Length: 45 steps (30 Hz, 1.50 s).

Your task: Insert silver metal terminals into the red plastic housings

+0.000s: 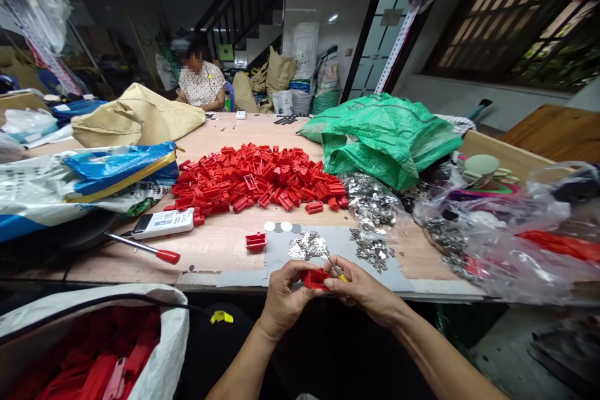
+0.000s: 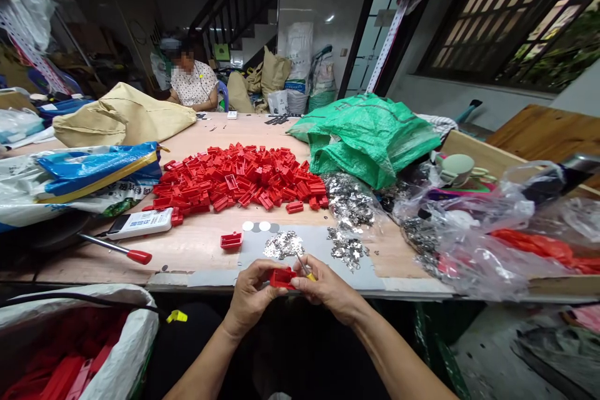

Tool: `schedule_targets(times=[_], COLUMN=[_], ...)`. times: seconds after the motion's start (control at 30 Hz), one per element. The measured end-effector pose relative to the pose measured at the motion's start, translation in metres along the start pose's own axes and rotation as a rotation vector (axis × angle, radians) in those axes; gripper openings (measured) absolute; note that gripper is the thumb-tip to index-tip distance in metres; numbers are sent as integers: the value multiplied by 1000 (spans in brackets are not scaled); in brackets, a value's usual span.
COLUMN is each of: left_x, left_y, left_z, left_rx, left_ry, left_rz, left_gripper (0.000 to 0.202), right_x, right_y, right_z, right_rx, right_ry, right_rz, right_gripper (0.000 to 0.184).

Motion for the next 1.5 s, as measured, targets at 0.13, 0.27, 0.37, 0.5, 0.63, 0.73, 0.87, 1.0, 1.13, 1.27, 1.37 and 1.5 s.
schedule_targets(times=[0.13, 0.27, 0.37, 0.5, 0.63, 0.73, 0.87, 1.0, 1.13, 1.27, 1.37, 1.5], left_x=[-2, -4, 2, 13, 18, 18, 17, 17, 17, 16, 16, 17], left_y=[-1, -7, -11, -12, -11, -12, -12, -12, -12, -12, -11, -12], left_z=[0, 3, 7, 12, 14, 14, 14, 14, 14, 15, 15, 14], left_rx=[84, 168, 173, 213, 259, 280, 274, 267, 265, 261, 259, 273], left_ry=[-63, -87, 19, 146, 158, 153, 146, 130, 136, 129, 129, 126], left_rz=[-200, -365, -446, -577, -629, -607, -585, -556, -563, -584, -595, -592], left_gripper=[29, 32, 32, 33, 36, 38, 38, 39, 40, 39, 38, 39], right_x=[-2, -1, 12, 32, 37, 34, 32, 33, 33, 31, 31, 34], right_y=[11, 11, -2, -23, -23, -20, -19, -22, -23, -20, -19, -19], right_z=[-8, -9, -2, 7, 17, 23, 29, 32, 28, 26, 26, 24], right_rx=[-49, -47, 118, 334, 302, 311, 276, 240, 236, 240, 250, 288], right_ry=[14, 24, 155, 432, 447, 432, 482, 476, 467, 449, 444, 472], right_rz=[152, 90, -229, -838, -1092, -1133, -1156, -1138, -1119, -1108, -1095, -1047], right_gripper=[38, 40, 34, 14, 12, 11, 11, 13, 13, 8, 8, 11])
Point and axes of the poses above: each hand's wrist, its own z-axis towards the middle knuckle, its own x-axis out of the back of the hand, y = z × x, the point moved 3 cm from there along z, towards the middle knuckle, and after that the axes turned 14 degrees about z, right-handed, at the moved point
